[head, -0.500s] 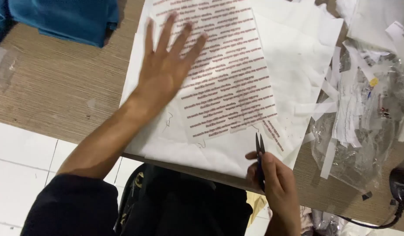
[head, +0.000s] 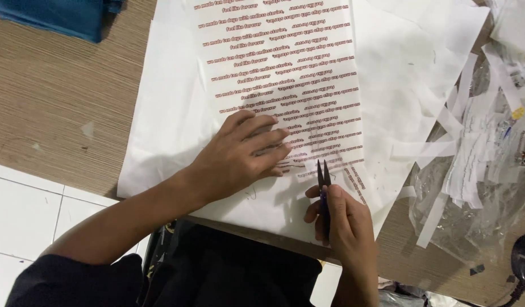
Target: Using thread snips to precisely cut individual garment labels from a large printed sheet on a workbench.
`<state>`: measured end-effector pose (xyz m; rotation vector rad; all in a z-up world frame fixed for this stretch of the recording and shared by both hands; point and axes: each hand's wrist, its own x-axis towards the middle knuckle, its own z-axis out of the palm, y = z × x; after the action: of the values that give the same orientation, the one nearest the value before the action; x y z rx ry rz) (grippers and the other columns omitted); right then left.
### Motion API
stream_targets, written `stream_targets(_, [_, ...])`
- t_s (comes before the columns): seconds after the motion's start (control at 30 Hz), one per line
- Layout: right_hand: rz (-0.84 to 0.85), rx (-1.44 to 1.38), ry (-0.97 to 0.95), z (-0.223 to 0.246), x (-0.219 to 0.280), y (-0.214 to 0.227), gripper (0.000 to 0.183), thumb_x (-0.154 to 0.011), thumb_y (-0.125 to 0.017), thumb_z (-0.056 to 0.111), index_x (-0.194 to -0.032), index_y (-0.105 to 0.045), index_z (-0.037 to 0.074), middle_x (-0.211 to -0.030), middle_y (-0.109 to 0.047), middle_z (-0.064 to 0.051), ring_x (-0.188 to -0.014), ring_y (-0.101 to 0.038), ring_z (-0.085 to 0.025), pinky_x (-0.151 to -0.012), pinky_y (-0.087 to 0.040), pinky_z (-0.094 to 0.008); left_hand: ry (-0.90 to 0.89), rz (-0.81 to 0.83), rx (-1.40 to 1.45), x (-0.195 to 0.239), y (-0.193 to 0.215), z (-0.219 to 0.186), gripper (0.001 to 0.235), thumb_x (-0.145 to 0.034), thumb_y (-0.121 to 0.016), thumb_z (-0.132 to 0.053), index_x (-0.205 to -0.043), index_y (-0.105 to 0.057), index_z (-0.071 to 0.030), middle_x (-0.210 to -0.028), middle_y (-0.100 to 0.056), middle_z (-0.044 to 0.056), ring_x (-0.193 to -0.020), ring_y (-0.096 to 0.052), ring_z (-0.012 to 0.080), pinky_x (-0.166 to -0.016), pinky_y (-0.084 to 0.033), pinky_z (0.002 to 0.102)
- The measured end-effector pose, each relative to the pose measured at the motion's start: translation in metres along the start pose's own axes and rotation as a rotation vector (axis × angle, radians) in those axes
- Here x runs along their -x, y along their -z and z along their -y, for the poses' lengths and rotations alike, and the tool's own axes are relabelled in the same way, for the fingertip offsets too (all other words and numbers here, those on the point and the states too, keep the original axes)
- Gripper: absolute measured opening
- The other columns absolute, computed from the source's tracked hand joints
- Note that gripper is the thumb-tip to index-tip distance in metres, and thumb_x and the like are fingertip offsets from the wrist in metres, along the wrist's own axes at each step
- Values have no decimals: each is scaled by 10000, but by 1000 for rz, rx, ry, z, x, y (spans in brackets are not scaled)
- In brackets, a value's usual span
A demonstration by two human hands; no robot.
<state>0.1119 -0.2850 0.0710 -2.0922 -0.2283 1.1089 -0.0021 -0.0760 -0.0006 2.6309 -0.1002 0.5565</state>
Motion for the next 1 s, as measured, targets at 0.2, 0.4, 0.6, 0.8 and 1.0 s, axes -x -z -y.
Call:
stream_targets(0.2, [110,109,-63,10,-10,6,559,-1062,-342,363,-881,-753,31,-596,-729,-86,-361,-546,-163,-418,-435,-265,-29,-15,-1,-1,5,4,357,-944,-816,-342,-1157,-742,-65,-1233,-723,105,-1209,-608,327,-1056,-464,521])
stream_targets(0.4, [124,55,-116,11,-16,0,576,-1067,-341,346,-871,-751,-9,-564,-710,-117,-326,-527,-189,-321,-393,-282,-43,-22,-9,1,4,5,339,-970,-797,-377,-1140,-737,-89,-1258,-715,112,-1237,-613,323,-1073,-470,534])
stream_targets(0.6, [44,-89,-214,16,-18,-5,570,-1055,-393,408,-853,-723,-10,-557,-643,-142,-349,-470,-193,-319,-286,-294,-36,-51,74,3,4,8,286,-966,-819,-293,-1133,-735,-77,-1251,-715,117,-1214,-617,329,-1075,-462,543])
stream_targets(0.8, [-34,-153,-265,14,-17,-15,584,-1043,-440,447,-770,-677,-12,-491,-473,-92,-427,-378,-156,-363,-257,-285,-31,-62,64,4,3,7,231,-975,-814,-247,-1121,-741,-83,-1241,-716,120,-1221,-614,331,-1090,-455,545])
stream_targets(1.0, [-41,-98,-236,5,-19,-16,502,-1082,-471,376,-728,-600,43,-559,-477,-53,-480,-376,-133,-433,-256,-276,-31,-49,68,7,0,10,250,-980,-801,-268,-1152,-745,-95,-1281,-710,118,-1255,-607,333,-1111,-431,542])
